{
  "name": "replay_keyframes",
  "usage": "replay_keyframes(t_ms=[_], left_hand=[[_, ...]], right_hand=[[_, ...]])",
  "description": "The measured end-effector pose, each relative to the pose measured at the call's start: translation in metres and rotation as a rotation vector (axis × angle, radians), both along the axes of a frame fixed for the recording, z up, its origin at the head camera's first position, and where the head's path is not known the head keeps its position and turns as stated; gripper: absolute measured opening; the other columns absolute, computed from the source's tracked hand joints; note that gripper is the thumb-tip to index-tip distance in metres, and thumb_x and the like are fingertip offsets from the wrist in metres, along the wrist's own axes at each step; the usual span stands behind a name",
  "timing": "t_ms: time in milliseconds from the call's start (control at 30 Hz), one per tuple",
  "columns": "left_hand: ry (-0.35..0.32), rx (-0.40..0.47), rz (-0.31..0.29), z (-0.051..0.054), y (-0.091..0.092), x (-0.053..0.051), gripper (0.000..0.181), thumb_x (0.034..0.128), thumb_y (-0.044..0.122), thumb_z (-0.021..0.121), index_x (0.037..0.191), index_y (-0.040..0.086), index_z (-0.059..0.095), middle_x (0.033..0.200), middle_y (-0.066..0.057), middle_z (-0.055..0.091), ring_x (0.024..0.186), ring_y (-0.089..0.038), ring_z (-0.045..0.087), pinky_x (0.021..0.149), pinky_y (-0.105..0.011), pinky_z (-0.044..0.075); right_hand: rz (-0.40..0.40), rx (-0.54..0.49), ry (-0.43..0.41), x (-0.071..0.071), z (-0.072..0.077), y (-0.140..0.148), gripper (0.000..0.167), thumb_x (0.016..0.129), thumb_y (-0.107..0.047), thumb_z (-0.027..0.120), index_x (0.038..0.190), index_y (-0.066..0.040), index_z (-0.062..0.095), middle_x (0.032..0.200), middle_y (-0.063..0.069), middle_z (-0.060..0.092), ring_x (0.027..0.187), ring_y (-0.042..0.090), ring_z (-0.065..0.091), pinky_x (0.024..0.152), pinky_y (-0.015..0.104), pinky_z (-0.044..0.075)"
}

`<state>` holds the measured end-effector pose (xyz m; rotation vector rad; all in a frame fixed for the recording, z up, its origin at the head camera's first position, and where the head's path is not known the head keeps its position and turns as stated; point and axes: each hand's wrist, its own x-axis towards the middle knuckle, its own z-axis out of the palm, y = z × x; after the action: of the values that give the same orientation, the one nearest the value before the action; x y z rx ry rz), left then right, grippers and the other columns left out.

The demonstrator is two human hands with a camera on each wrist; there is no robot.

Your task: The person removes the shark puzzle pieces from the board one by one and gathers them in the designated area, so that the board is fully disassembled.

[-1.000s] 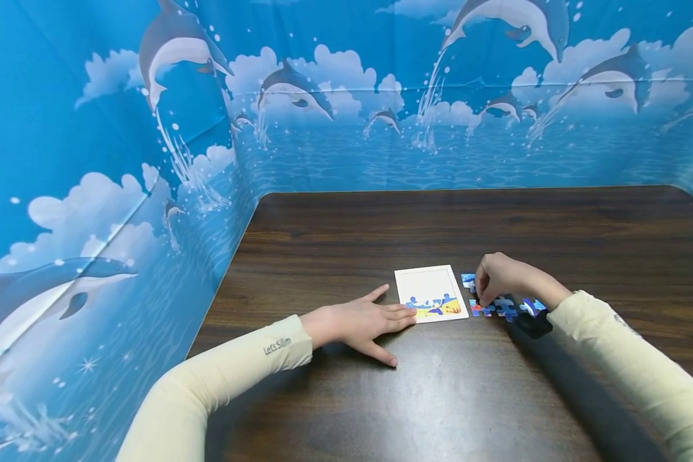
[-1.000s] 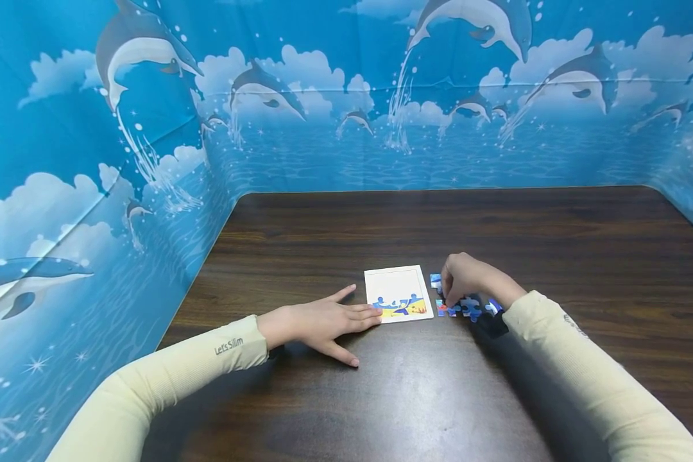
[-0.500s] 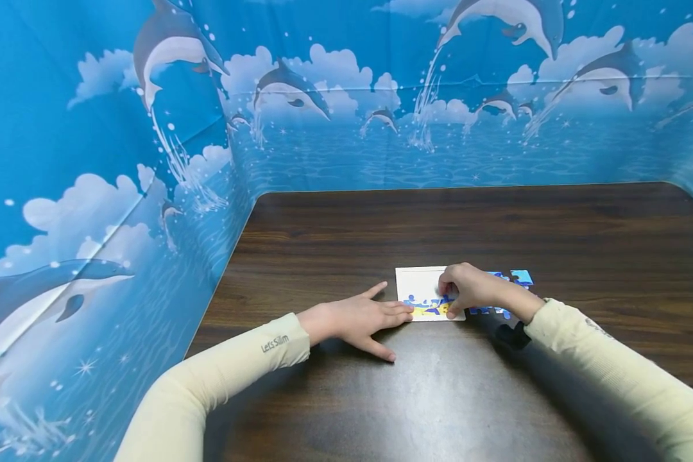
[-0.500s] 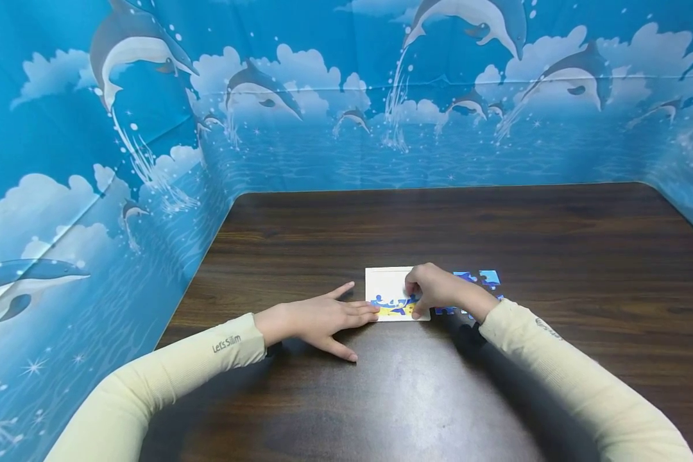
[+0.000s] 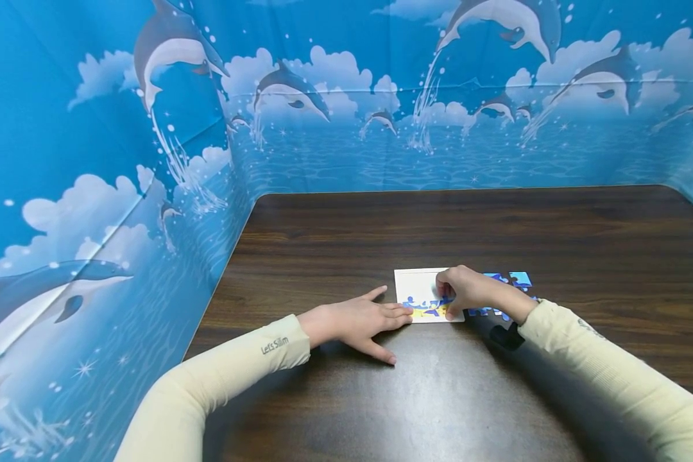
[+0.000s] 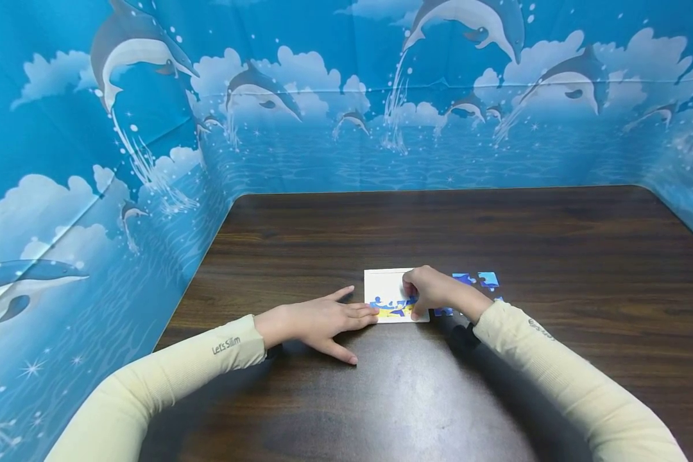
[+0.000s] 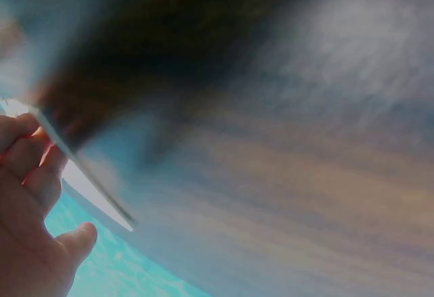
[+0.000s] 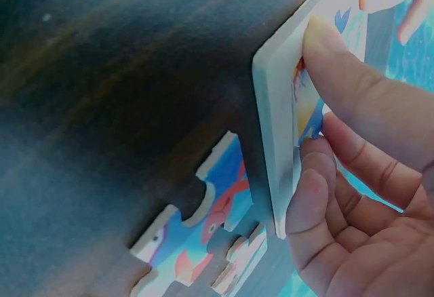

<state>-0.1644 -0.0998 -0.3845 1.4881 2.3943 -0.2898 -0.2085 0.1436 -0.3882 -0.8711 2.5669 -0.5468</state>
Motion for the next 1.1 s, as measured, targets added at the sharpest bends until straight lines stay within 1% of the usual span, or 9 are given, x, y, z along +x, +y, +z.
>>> replay_keyframes(t_ms=[100, 200, 267, 333, 433, 567, 700, 833, 1100], left_hand=[[0.072, 0.006, -0.022, 0.003, 0.008, 0.000, 0.070, 0.0907, 0.062, 0.043, 0.144, 0.015, 0.040, 0.151, 0.002, 0.037, 0.139, -0.009, 0.035, 0.117, -0.051, 0.014], [0.198, 0.034, -0.068, 0.005, 0.021, 0.000, 0.060, 0.0937, 0.058, 0.040, 0.135, 0.016, 0.051, 0.141, 0.003, 0.050, 0.132, -0.009, 0.045, 0.116, -0.047, 0.023], [0.265, 0.050, -0.087, 0.004, 0.029, 0.002, 0.058, 0.0948, 0.058, 0.038, 0.133, 0.016, 0.054, 0.138, 0.003, 0.054, 0.130, -0.009, 0.047, 0.115, -0.043, 0.027], [0.298, 0.041, -0.095, 0.000, 0.036, 0.005, 0.062, 0.0950, 0.059, 0.035, 0.136, 0.016, 0.050, 0.142, 0.003, 0.050, 0.133, -0.009, 0.044, 0.115, -0.040, 0.028], [0.285, -0.001, -0.074, -0.006, 0.043, 0.009, 0.069, 0.0947, 0.061, 0.032, 0.145, 0.015, 0.038, 0.151, 0.002, 0.037, 0.140, -0.010, 0.034, 0.117, -0.037, 0.023], [0.230, -0.051, -0.027, -0.013, 0.046, 0.011, 0.076, 0.0935, 0.064, 0.029, 0.150, 0.014, 0.024, 0.157, 0.000, 0.023, 0.145, -0.012, 0.022, 0.119, -0.037, 0.018], [0.171, -0.021, -0.014, -0.018, 0.042, 0.010, 0.077, 0.0937, 0.062, 0.033, 0.151, 0.011, 0.021, 0.158, -0.003, 0.020, 0.146, -0.015, 0.019, 0.118, -0.036, 0.020], [0.107, 0.016, -0.023, -0.020, 0.039, 0.007, 0.078, 0.0943, 0.059, 0.036, 0.151, 0.009, 0.017, 0.159, -0.005, 0.015, 0.147, -0.018, 0.015, 0.118, -0.035, 0.019], [0.046, 0.019, -0.037, -0.019, 0.037, 0.004, 0.080, 0.0939, 0.058, 0.039, 0.151, 0.008, 0.015, 0.159, -0.008, 0.013, 0.147, -0.019, 0.012, 0.119, -0.034, 0.016]], right_hand=[[0.004, -0.002, 0.003, 0.000, -0.001, -0.001, 0.029, 0.066, -0.010, 0.084, 0.082, -0.003, 0.061, 0.075, 0.004, 0.057, 0.067, 0.011, 0.048, 0.062, 0.024, 0.042], [-0.008, 0.003, -0.004, 0.000, 0.000, 0.000, 0.029, 0.065, -0.009, 0.084, 0.081, -0.004, 0.061, 0.075, 0.003, 0.057, 0.067, 0.011, 0.047, 0.062, 0.024, 0.042], [-0.003, 0.002, -0.004, -0.001, 0.000, 0.000, 0.029, 0.064, -0.009, 0.084, 0.081, -0.004, 0.061, 0.074, 0.003, 0.056, 0.067, 0.011, 0.047, 0.062, 0.023, 0.042], [-0.015, 0.006, -0.013, -0.001, 0.000, 0.000, 0.029, 0.064, -0.009, 0.084, 0.081, -0.005, 0.061, 0.074, 0.002, 0.056, 0.067, 0.011, 0.047, 0.062, 0.023, 0.042], [-0.009, 0.008, -0.009, -0.002, 0.000, 0.000, 0.029, 0.064, -0.008, 0.084, 0.079, -0.005, 0.061, 0.073, 0.002, 0.056, 0.066, 0.011, 0.047, 0.061, 0.023, 0.041], [-0.008, 0.018, -0.019, -0.001, 0.002, -0.002, 0.028, 0.064, -0.007, 0.084, 0.079, -0.005, 0.061, 0.073, 0.003, 0.056, 0.066, 0.011, 0.047, 0.060, 0.023, 0.041], [-0.018, 0.025, -0.018, 0.000, 0.004, -0.003, 0.028, 0.064, -0.008, 0.084, 0.080, -0.005, 0.061, 0.075, 0.003, 0.057, 0.067, 0.012, 0.047, 0.063, 0.023, 0.042], [-0.012, 0.041, 0.025, 0.003, 0.005, -0.002, 0.027, 0.066, -0.012, 0.084, 0.081, -0.004, 0.063, 0.076, 0.003, 0.058, 0.069, 0.012, 0.048, 0.065, 0.024, 0.044], [0.069, -0.024, 0.111, 0.011, 0.005, 0.007, 0.022, 0.074, -0.012, 0.079, 0.089, -0.002, 0.066, 0.079, 0.004, 0.057, 0.071, 0.011, 0.045, 0.063, 0.022, 0.040]])
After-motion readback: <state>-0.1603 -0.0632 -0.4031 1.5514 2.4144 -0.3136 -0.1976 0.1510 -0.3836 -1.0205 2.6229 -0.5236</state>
